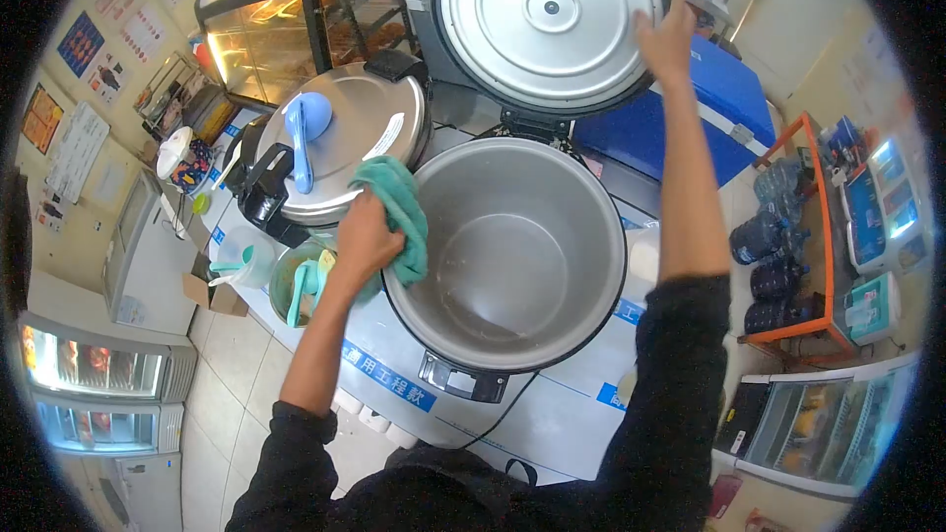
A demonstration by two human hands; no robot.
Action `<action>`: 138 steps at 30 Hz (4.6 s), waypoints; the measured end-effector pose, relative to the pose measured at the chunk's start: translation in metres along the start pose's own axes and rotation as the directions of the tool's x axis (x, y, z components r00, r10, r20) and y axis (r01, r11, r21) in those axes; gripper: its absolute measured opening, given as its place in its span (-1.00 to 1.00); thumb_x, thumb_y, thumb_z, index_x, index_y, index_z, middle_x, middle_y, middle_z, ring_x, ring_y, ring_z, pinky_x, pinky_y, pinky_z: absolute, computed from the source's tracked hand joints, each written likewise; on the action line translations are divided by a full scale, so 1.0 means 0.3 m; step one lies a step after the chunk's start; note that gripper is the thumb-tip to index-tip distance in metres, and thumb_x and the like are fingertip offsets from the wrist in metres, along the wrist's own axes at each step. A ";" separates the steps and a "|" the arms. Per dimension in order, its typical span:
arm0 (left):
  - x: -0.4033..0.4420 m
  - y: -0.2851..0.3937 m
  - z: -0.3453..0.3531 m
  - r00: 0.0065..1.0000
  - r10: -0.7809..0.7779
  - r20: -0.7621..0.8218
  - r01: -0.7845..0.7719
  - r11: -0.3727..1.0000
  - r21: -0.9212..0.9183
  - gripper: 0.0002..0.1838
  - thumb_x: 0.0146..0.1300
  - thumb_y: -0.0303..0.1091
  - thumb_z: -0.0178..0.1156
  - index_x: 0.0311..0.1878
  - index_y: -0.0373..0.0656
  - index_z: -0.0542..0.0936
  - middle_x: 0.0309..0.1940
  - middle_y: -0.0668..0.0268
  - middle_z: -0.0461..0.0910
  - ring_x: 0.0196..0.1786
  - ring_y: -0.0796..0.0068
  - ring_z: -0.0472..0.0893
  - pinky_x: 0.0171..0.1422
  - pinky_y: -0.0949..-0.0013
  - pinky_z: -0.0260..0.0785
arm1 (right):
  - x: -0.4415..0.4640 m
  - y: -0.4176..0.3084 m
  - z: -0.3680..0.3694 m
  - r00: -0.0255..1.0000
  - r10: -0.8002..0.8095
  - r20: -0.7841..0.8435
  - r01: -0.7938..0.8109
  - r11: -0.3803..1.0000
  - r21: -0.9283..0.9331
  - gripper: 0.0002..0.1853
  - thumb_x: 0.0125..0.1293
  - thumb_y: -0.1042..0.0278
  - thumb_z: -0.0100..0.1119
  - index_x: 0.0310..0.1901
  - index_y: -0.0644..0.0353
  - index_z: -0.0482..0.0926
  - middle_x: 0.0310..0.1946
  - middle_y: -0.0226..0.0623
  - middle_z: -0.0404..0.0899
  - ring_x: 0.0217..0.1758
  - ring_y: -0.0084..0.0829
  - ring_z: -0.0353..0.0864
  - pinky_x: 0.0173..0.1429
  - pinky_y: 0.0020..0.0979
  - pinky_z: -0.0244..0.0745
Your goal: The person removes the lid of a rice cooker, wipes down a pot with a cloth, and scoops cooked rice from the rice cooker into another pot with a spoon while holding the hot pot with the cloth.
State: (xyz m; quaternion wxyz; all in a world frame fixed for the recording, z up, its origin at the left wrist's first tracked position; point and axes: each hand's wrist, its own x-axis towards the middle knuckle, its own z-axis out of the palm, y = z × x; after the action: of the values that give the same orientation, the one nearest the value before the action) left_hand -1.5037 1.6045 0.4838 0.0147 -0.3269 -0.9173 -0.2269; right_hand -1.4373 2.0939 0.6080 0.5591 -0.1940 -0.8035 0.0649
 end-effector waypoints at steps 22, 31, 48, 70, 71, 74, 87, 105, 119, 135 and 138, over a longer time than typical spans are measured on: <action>-0.110 -0.018 -0.002 0.984 -0.167 0.063 0.161 0.983 0.091 -0.35 -0.03 0.05 0.36 -0.07 -0.39 0.55 -0.09 -0.16 0.62 -0.02 -0.10 0.64 0.09 0.01 0.50 | -0.859 -0.285 -0.496 0.654 0.470 0.593 -0.205 0.865 -0.459 -0.63 0.37 0.10 0.08 -0.25 0.33 0.62 -0.26 0.15 0.66 -0.12 0.16 0.63 -0.03 0.00 0.46; -0.019 -0.106 0.027 0.956 -0.235 -0.175 0.082 0.788 -0.610 -0.59 0.00 -0.27 0.34 -0.06 -0.27 0.63 -0.22 0.19 0.67 -0.16 0.25 0.67 0.01 0.18 0.53 | -0.674 -0.294 -0.599 0.717 0.339 0.610 -0.504 0.856 0.117 -0.62 0.34 0.16 0.13 -0.42 0.39 0.60 -0.57 -0.32 0.52 -0.42 -0.56 0.40 -0.31 -0.37 0.35; -0.628 0.372 -0.811 0.973 -0.096 -0.212 -0.174 0.300 -0.938 -0.65 0.09 -0.26 0.30 -0.08 -0.25 0.60 -0.24 0.27 0.64 -0.26 0.46 0.66 -0.10 0.36 0.55 | -0.470 -0.699 -1.417 0.827 0.514 0.227 -0.513 0.526 0.678 -0.52 0.34 0.19 0.14 0.17 0.37 0.51 0.08 -0.15 0.53 0.20 -0.35 0.49 0.34 -0.41 0.27; -1.482 0.032 0.191 0.855 0.209 0.475 0.317 0.513 -0.797 -0.52 0.18 -0.27 0.26 0.13 -0.29 0.46 -0.01 0.10 0.56 0.06 0.26 0.56 0.14 0.26 0.42 | -1.902 -0.766 -1.940 0.476 0.797 0.371 -0.738 0.592 -0.323 -0.62 0.34 0.06 0.23 -0.38 0.27 0.51 -0.46 -0.39 0.42 -0.33 -0.46 0.35 -0.21 -0.33 0.30; -1.496 0.024 0.253 0.873 0.200 0.446 0.295 0.511 -0.807 -0.52 0.19 -0.27 0.26 0.13 -0.29 0.46 -0.01 0.10 0.56 0.05 0.26 0.56 0.15 0.26 0.42 | -1.914 -0.743 -1.937 0.430 0.830 0.355 -0.749 0.548 -0.372 -0.60 0.33 0.02 0.24 -0.32 0.30 0.55 -0.41 -0.31 0.49 -0.30 -0.40 0.41 -0.17 -0.28 0.34; -1.465 0.034 0.312 0.898 0.258 0.356 0.176 0.531 -0.829 -0.58 0.23 -0.26 0.27 0.09 -0.30 0.50 -0.06 0.15 0.59 0.00 0.32 0.58 0.12 0.27 0.44 | -1.910 -0.723 -1.874 0.477 0.820 0.317 -0.750 0.568 -0.339 -0.64 0.36 0.13 0.21 -0.35 0.34 0.52 -0.50 -0.39 0.44 -0.40 -0.56 0.33 -0.32 -0.39 0.27; -1.472 0.049 0.076 0.971 -0.060 0.232 0.238 0.345 -0.908 -0.61 0.36 -0.19 0.22 0.07 -0.32 0.55 -0.06 0.27 0.60 -0.03 0.44 0.56 0.11 0.36 0.40 | -1.816 -0.911 -1.952 0.579 0.787 0.212 -0.780 0.611 -0.137 -0.79 0.29 0.39 0.28 -0.11 0.25 0.53 -0.30 -0.37 0.57 -0.32 -0.55 0.52 -0.28 -0.48 0.43; -1.457 0.234 -0.189 0.828 0.557 -0.069 -0.309 0.349 -0.885 -0.12 0.14 -0.01 0.42 0.36 -0.28 0.22 0.25 0.02 0.31 0.28 0.15 0.37 0.30 0.20 0.30 | -1.657 -1.472 -1.506 0.301 0.454 0.839 -0.754 -0.425 0.501 -0.40 0.54 -0.01 -0.13 0.40 0.25 0.13 0.31 -0.22 0.27 0.35 -0.40 0.28 0.37 -0.29 0.26; -1.466 -0.095 -0.122 0.777 0.477 0.412 0.245 0.373 -0.895 -0.08 0.13 -0.69 0.23 0.48 -0.11 -0.05 -0.06 0.08 0.59 0.02 0.36 0.60 0.17 0.33 0.40 | -1.551 -1.482 -1.493 0.581 0.775 0.249 -0.806 0.591 0.039 -0.57 0.54 0.09 -0.05 0.16 0.33 0.36 -0.02 -0.21 0.52 0.06 -0.45 0.47 0.21 -0.39 0.34; -1.241 -0.156 -0.002 0.777 0.248 0.579 0.505 0.303 -0.808 -0.57 0.21 -0.51 0.08 0.19 -0.17 0.52 0.00 0.26 0.53 -0.07 0.47 0.55 0.05 0.41 0.44 | -1.733 -1.272 -2.077 0.385 0.870 0.308 -0.564 -0.043 0.825 -0.55 0.43 0.10 0.06 0.19 0.26 0.45 0.01 -0.16 0.58 -0.03 -0.36 0.64 0.05 -0.33 0.58; -1.215 -0.045 0.119 0.699 0.295 0.651 0.549 0.363 -0.753 -0.59 0.27 -0.38 0.17 0.19 -0.21 0.51 0.05 0.18 0.54 0.06 0.38 0.54 0.18 0.36 0.38 | -1.602 -1.272 -1.852 0.128 0.927 0.354 -0.827 -0.097 0.553 -0.62 0.36 0.32 0.13 0.16 0.28 0.47 -0.06 -0.19 0.61 -0.06 -0.40 0.65 0.01 -0.37 0.58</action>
State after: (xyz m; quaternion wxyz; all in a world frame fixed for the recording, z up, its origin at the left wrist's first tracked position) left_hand -1.2212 1.3942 0.3823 -0.5380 -0.2544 -0.5803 -0.5559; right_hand -0.8714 1.4970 0.5146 0.4557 -0.4700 -0.3465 0.6719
